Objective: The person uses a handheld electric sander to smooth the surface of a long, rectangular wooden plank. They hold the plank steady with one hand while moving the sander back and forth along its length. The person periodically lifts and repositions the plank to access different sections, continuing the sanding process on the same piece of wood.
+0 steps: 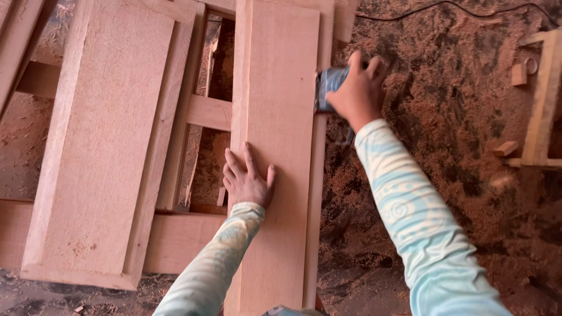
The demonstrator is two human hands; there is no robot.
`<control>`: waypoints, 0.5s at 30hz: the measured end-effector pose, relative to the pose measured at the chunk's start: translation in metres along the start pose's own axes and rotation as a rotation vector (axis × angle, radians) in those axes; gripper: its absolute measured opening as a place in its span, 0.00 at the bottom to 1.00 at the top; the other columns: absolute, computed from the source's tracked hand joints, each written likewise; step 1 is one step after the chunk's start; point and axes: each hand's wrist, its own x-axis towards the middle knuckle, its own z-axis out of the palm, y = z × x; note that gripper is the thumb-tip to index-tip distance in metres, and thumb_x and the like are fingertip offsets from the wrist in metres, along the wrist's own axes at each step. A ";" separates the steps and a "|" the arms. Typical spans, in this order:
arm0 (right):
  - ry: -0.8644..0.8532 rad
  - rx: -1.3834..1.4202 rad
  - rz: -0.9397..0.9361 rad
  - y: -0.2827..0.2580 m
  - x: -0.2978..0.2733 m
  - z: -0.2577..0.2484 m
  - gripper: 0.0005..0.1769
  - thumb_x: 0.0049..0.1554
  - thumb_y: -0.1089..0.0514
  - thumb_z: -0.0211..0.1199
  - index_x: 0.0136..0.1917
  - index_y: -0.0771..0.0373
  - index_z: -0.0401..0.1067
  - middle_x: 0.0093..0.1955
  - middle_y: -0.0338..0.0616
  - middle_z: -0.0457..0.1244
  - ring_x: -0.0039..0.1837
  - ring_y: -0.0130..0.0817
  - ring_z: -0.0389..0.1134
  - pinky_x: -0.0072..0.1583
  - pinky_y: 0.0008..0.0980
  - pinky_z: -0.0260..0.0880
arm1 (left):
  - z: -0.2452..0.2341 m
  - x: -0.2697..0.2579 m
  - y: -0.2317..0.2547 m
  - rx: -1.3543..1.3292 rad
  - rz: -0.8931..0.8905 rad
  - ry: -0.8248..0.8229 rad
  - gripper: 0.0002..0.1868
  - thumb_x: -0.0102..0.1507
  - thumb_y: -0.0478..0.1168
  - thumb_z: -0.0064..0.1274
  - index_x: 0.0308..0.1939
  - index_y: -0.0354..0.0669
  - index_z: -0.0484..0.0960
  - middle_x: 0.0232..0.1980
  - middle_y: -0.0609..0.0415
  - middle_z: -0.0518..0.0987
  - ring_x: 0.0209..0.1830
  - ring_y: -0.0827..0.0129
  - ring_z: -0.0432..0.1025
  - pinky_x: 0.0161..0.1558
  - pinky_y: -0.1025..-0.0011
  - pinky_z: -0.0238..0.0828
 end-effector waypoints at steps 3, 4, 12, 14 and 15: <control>-0.026 -0.008 0.031 0.000 -0.068 -0.004 0.44 0.43 0.53 0.79 0.66 0.54 0.57 0.73 0.61 0.47 0.70 0.66 0.55 0.58 0.61 0.74 | 0.005 0.002 -0.002 -0.035 -0.004 0.055 0.49 0.63 0.68 0.46 0.82 0.53 0.47 0.80 0.30 0.46 0.70 0.38 0.55 0.65 0.45 0.55; -0.036 -0.027 0.055 0.000 -0.088 -0.006 0.43 0.43 0.53 0.79 0.66 0.52 0.57 0.71 0.59 0.50 0.69 0.64 0.56 0.59 0.61 0.72 | 0.006 0.005 -0.001 -0.041 -0.011 0.067 0.49 0.63 0.68 0.46 0.81 0.53 0.47 0.79 0.30 0.46 0.69 0.38 0.55 0.65 0.45 0.56; -0.046 -0.046 0.034 0.032 -0.269 0.014 0.38 0.42 0.53 0.79 0.61 0.53 0.60 0.68 0.57 0.52 0.67 0.65 0.57 0.51 0.57 0.75 | 0.016 0.006 -0.005 -0.036 0.017 0.166 0.49 0.63 0.69 0.49 0.81 0.53 0.49 0.78 0.30 0.49 0.68 0.39 0.57 0.63 0.45 0.59; -0.075 -0.037 0.078 0.044 -0.321 0.019 0.38 0.42 0.52 0.79 0.61 0.53 0.61 0.68 0.57 0.52 0.66 0.62 0.58 0.50 0.54 0.76 | 0.018 0.004 -0.005 -0.022 0.036 0.187 0.50 0.64 0.69 0.49 0.81 0.51 0.49 0.78 0.29 0.50 0.68 0.39 0.58 0.64 0.45 0.60; -0.117 -0.015 0.126 0.050 -0.343 0.022 0.38 0.42 0.52 0.79 0.61 0.52 0.61 0.68 0.56 0.52 0.66 0.61 0.59 0.49 0.51 0.77 | 0.017 0.004 -0.003 -0.020 0.027 0.175 0.50 0.64 0.69 0.48 0.81 0.51 0.49 0.79 0.29 0.50 0.68 0.39 0.59 0.64 0.46 0.60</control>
